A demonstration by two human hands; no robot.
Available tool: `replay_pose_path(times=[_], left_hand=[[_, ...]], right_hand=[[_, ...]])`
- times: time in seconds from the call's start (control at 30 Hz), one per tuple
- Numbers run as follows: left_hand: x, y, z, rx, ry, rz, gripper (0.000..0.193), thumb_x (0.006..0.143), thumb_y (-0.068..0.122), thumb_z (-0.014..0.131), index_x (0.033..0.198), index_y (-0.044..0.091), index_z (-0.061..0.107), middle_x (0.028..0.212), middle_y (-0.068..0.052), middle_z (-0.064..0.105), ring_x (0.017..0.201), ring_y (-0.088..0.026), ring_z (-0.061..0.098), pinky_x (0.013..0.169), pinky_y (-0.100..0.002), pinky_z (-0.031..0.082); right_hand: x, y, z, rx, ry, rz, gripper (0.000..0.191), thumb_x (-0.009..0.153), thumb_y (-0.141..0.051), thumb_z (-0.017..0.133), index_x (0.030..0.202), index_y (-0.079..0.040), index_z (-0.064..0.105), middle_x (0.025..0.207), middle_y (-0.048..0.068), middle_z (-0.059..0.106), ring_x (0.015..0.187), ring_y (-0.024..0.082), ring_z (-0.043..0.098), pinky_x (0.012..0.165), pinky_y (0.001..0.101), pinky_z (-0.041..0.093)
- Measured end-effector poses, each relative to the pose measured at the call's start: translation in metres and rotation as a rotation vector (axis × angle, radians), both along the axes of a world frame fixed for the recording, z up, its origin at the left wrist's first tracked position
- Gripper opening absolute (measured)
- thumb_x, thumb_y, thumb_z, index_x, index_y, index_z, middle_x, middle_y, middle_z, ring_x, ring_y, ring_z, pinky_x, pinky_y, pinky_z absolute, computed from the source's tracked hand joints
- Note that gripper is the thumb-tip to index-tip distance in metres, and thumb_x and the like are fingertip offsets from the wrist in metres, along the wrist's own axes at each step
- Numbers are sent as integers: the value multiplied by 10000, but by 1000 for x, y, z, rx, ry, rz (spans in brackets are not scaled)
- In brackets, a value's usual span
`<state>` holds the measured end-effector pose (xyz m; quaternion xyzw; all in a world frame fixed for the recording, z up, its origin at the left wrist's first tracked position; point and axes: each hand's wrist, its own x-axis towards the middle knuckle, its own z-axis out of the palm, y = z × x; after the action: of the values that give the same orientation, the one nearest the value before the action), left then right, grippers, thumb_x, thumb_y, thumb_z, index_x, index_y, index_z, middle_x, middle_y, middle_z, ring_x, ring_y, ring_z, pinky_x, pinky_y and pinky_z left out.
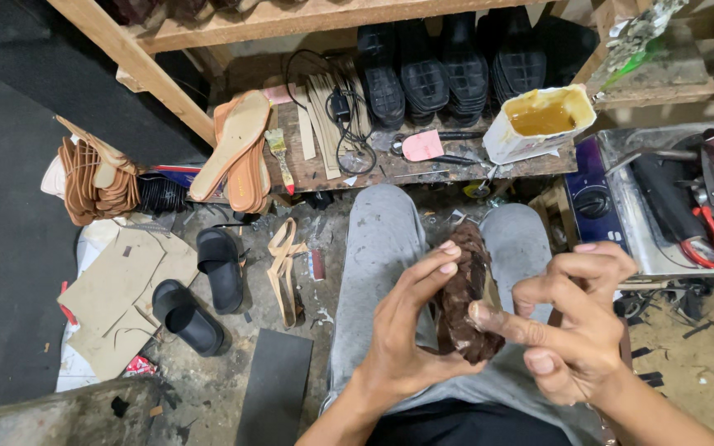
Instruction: The person takes a wedge sandal from a rack and sits on the floor. They repeatedly dip a finger into a container of yellow adhesive and spread it by hand along the exposed sole edge of the sandal, turning the shoe to coat different sections.
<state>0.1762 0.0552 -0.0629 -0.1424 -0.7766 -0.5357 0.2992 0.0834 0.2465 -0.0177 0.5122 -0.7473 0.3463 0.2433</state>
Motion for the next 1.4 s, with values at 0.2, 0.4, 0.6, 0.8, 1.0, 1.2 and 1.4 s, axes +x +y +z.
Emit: replay_pose_path(times=[0.2,0.4,0.6,0.8,1.0,1.2,1.4], left_hand=[[1,3,-4,73,-48,-18,942,686,182,980,1472,24,485,1460,-203,580,1406,-344,607,1182,-427,534],[2,6,-1,106,-82,-22,892,718,212,979,1437,14,490,1434,-188,612,1376,-322,646,1180,-409,547],[4,5,4,115,-135,-30,873,715,220,967,1430,6,513,1419,-169,634,1358,-297,658,1182,-399,539],[8,4,4,199,-216,-87,865,728,221,955,1444,-2,523,1436,-167,633,1342,-275,671,1179,-393,548],[7,5,2,150,-174,-72,882,718,230,957,1444,5,509,1429,-171,628,1346,-288,664,1171,-391,552],[5,4,2,103,-144,-43,900,705,225,964,1453,9,512,1421,-182,630,1347,-308,660,1167,-400,544],[3,4,-2,89,-129,-43,871,715,213,962,1428,9,505,1438,-186,623,1368,-316,651,1171,-403,549]], right_hand=[[-2,2,-2,30,79,-23,465,1026,-498,399,1083,-258,792,892,8,596,953,264,445,1009,538,285],[-2,2,-3,24,73,-40,439,1019,-474,424,1106,-248,789,915,4,601,980,283,451,1015,544,286],[-3,1,0,-1,157,-45,417,1003,-481,456,1102,-256,793,914,9,615,942,271,463,1007,513,267],[-3,6,3,15,209,-43,371,1002,-446,481,1084,-291,807,900,-23,611,886,205,490,1018,508,242],[-6,8,4,-32,204,16,348,957,-422,492,1057,-292,799,864,-23,591,870,231,474,993,502,265],[-3,7,3,-34,117,28,351,921,-417,510,1035,-250,798,849,0,604,880,245,488,984,511,280],[1,6,4,-55,41,18,371,939,-425,501,1029,-224,798,837,-23,592,883,243,468,984,507,286]])
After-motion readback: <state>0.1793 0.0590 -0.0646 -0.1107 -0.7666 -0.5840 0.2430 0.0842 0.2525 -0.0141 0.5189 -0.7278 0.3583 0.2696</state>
